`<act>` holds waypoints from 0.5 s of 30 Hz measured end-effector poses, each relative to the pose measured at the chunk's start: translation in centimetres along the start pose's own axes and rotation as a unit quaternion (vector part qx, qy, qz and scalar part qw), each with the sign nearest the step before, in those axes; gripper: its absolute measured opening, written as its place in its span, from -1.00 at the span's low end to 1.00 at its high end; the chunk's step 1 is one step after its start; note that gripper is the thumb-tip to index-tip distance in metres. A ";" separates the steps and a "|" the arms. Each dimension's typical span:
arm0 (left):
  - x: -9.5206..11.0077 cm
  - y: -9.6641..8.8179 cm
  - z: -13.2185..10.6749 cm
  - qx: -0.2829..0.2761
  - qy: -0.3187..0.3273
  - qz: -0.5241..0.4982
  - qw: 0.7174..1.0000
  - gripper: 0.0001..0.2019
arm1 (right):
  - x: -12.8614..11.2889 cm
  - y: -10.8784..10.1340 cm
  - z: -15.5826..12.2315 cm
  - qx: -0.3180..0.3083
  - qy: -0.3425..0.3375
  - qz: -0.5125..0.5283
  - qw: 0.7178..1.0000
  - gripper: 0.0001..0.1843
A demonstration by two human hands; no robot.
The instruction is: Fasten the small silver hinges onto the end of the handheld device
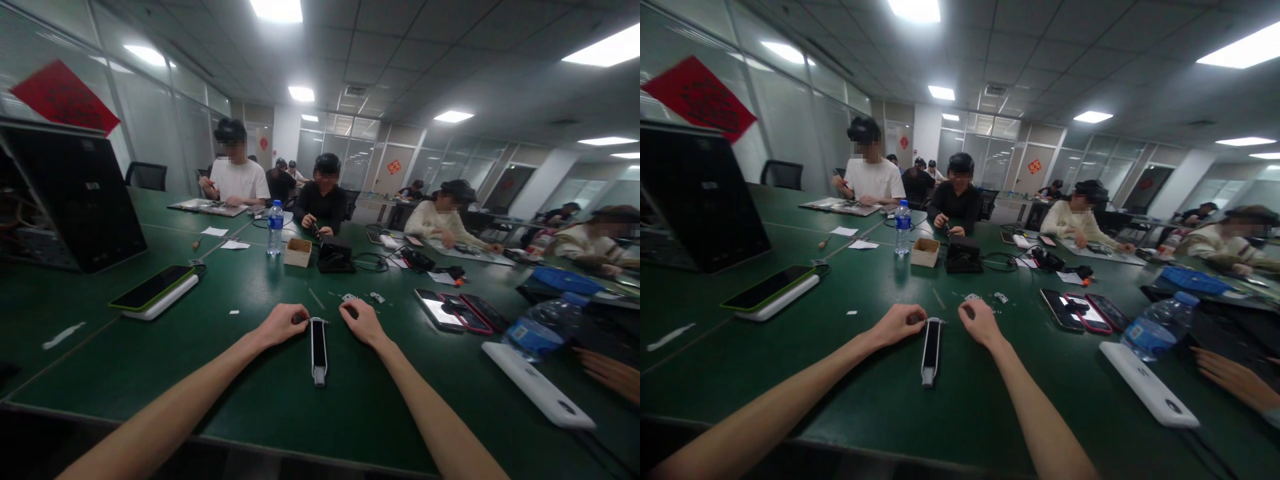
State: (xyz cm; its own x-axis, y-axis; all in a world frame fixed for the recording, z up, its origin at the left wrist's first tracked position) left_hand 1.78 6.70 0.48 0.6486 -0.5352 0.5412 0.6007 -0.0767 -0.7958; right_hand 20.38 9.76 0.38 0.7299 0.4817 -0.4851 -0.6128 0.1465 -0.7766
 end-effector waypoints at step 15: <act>0.2 -0.1 -0.1 -0.019 -0.017 -0.012 1.000 -0.79 | 3.6 0.5 3.1 0.002 0.031 -0.166 0.986 -0.75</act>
State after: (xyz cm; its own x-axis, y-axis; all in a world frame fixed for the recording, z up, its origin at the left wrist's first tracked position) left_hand 1.80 6.52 0.69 0.6498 -0.5038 0.5691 0.5986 -0.1223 -0.7917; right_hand 21.71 14.23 -0.52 0.9074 0.3530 -0.2280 -0.3378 0.2900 -0.8954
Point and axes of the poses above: each hand's wrist, its own z-axis towards the middle knuckle, its own y-axis out of the palm, x = y × z, the point moved 8 cm from there along z, towards the middle knuckle, and after that the axes turned 2 degrees about y, right-handed, at the moved point
